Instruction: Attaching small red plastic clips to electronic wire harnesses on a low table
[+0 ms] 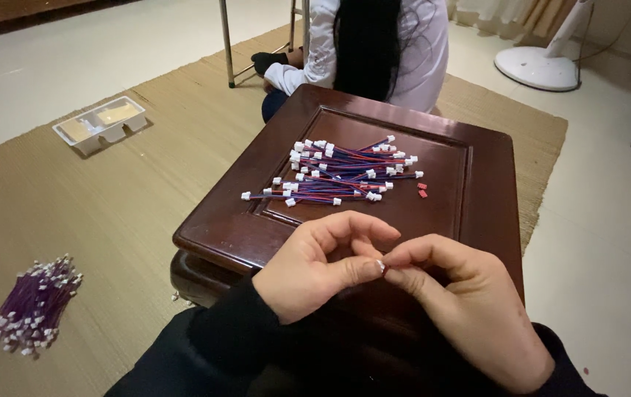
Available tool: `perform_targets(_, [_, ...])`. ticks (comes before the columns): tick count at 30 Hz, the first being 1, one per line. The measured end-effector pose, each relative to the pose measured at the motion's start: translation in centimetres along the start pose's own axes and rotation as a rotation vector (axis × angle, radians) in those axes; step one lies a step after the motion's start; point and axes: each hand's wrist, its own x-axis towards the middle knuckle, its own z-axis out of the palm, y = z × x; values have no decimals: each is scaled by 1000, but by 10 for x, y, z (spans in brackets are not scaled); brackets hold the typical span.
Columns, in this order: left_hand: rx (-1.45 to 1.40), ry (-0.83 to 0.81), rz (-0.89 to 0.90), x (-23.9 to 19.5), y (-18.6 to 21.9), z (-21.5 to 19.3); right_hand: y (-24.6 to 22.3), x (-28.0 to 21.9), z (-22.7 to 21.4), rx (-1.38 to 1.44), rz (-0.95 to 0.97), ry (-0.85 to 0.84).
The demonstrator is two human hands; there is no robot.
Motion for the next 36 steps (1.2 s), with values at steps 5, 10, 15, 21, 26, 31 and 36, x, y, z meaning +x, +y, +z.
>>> perform_targets(5, [-9,11,-13,0,-1,3,0,-1,4,14,-85,22])
perform_targets(10, [132,84,4,-2,11,2,-10,4,0,-60,-10,1])
perform_targets(15, [886,330,265,-10,23,-32,-12,7,1,-393,179,-35])
perform_targets(21, [1265,440,408,-19,31,-62,-3,12,-5,-564,43,-132])
perform_targets(26, [1425,430,458,0,29,-75,-1,31,-26,-608,44,41])
perform_targets(31, [1615,562,433,2,28,-80,8,72,-41,-638,89,116])
perform_targets(36, [1691,637,141,-18,29,-87,10,98,-35,-775,194,33])
